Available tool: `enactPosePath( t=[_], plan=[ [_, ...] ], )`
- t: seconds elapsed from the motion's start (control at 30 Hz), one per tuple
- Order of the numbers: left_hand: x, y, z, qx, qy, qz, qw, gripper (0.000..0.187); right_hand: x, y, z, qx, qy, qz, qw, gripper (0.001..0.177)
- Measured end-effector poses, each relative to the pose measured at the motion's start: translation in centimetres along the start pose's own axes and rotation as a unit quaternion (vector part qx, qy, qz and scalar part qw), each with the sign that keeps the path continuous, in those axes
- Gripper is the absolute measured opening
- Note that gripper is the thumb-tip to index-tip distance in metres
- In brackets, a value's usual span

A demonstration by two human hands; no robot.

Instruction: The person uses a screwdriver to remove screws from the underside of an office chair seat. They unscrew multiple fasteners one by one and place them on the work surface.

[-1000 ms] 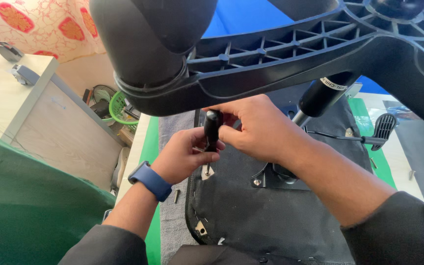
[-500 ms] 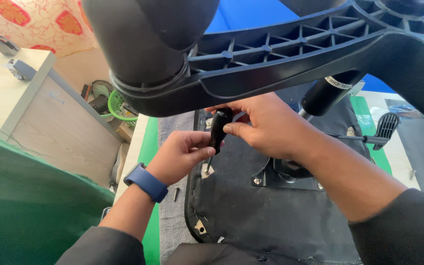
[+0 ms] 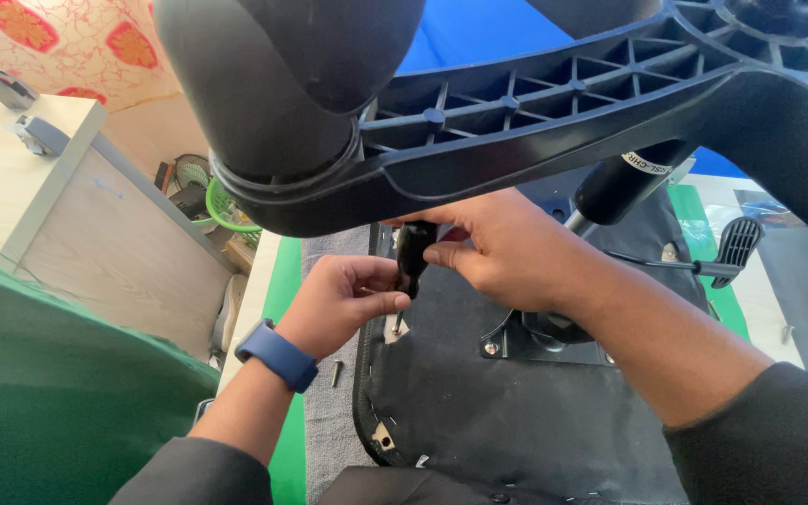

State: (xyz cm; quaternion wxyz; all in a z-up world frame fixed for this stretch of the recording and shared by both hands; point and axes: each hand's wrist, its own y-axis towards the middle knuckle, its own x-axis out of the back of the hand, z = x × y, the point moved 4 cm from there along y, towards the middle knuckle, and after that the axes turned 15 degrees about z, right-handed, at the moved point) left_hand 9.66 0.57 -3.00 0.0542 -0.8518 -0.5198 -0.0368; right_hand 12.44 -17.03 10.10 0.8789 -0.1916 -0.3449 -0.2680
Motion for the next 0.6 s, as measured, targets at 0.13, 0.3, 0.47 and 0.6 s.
enactPosePath(
  t=[0.13,0.3,0.47,0.6],
  plan=[
    [-0.2,0.1,-0.1,-0.024,0.023,-0.046,0.998,0.030,0.1,0.1,0.7,0.027,-0.034,-0.049,0.998,0.034],
    [-0.2,0.2,-0.5,-0.043,0.024,-0.022,0.999,0.038,-0.1,0.3,0.3,-0.009,-0.001,-0.051,0.999,0.030],
    [0.2,0.3,-0.4,-0.019,0.060,-0.021,0.998,0.030,-0.3,0.1,0.1,0.046,0.028,-0.027,0.998,0.026],
    [0.1,-0.1,-0.3,-0.043,0.042,-0.045,0.997,0.032,-0.7,0.5,0.0,0.034,-0.027,-0.088,0.995,0.032]
  ],
)
